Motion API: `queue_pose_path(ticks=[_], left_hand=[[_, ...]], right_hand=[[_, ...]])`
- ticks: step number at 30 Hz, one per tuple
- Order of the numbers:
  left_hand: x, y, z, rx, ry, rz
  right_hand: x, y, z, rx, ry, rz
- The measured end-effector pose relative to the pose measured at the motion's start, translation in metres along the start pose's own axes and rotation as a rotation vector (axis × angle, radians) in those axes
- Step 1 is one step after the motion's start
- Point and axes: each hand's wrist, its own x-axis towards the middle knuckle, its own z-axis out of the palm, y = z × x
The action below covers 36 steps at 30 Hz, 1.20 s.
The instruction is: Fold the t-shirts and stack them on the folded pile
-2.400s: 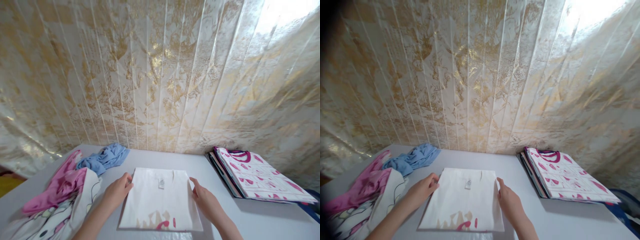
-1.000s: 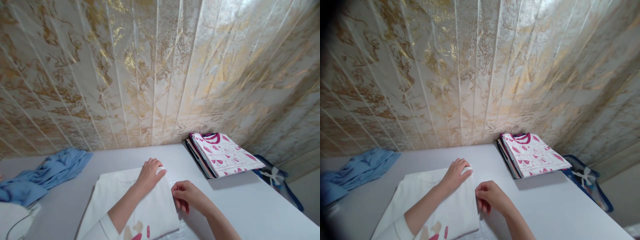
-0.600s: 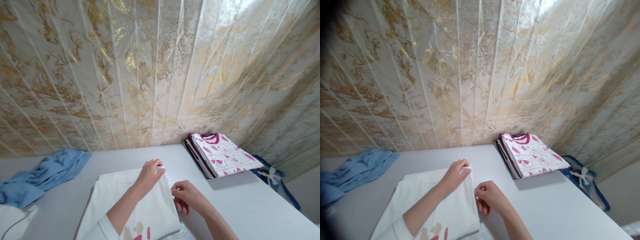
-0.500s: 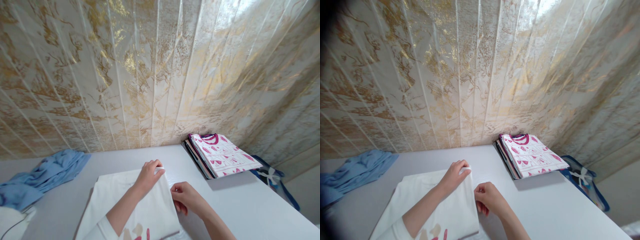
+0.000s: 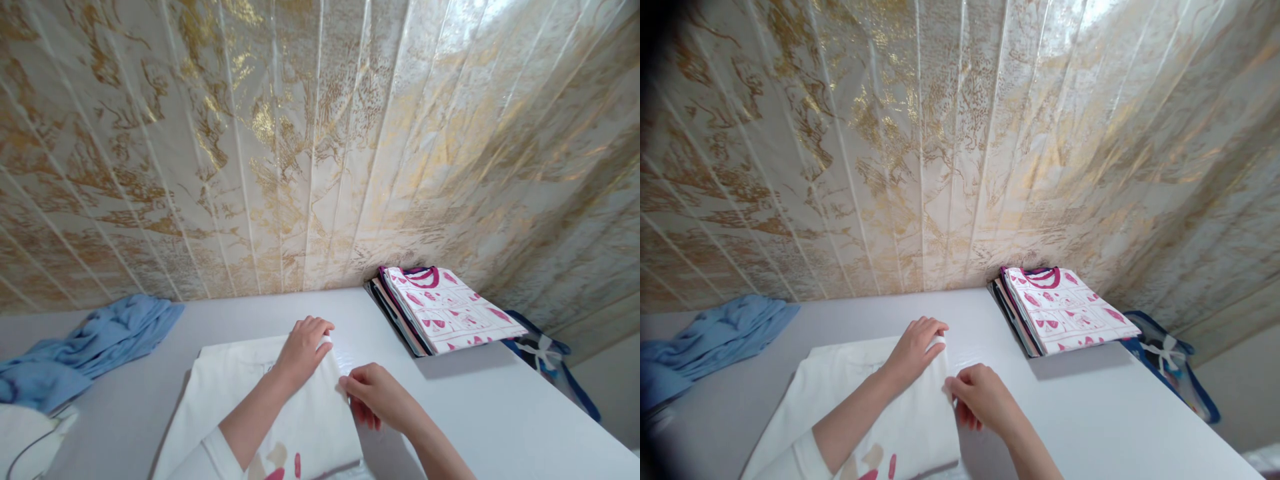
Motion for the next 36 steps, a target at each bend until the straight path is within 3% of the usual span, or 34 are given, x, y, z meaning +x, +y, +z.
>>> queue_pose_path(ticks=[6,13,16,19,23,28,36], left_hand=[[0.001,0.001,-0.002,0.052,-0.041,0.021],[0.0,0.0,0.001,0.105,-0.047,0.024],[0.001,0.001,0.001,0.133,-0.039,0.013],[0.004,0.001,-0.001,0.171,-0.023,-0.015],[0.01,0.002,-0.003,0.213,-0.016,-0.04],[0.01,0.001,-0.003,0.244,-0.018,-0.052],[0.004,0.014,-0.005,0.283,-0.007,-0.059]], right_hand=[[-0.003,-0.007,0.01,-0.324,0.177,-0.051],[-0.014,-0.02,0.006,-0.634,0.174,-0.014],[-0.016,-0.019,0.006,-0.735,0.272,-0.024],[-0.009,-0.009,0.016,-0.729,0.463,-0.24],[0.012,0.014,0.049,-0.745,0.669,-0.588],[0.026,0.034,0.077,-0.86,0.552,-0.542],[0.021,0.027,0.071,-0.939,0.508,-0.452]])
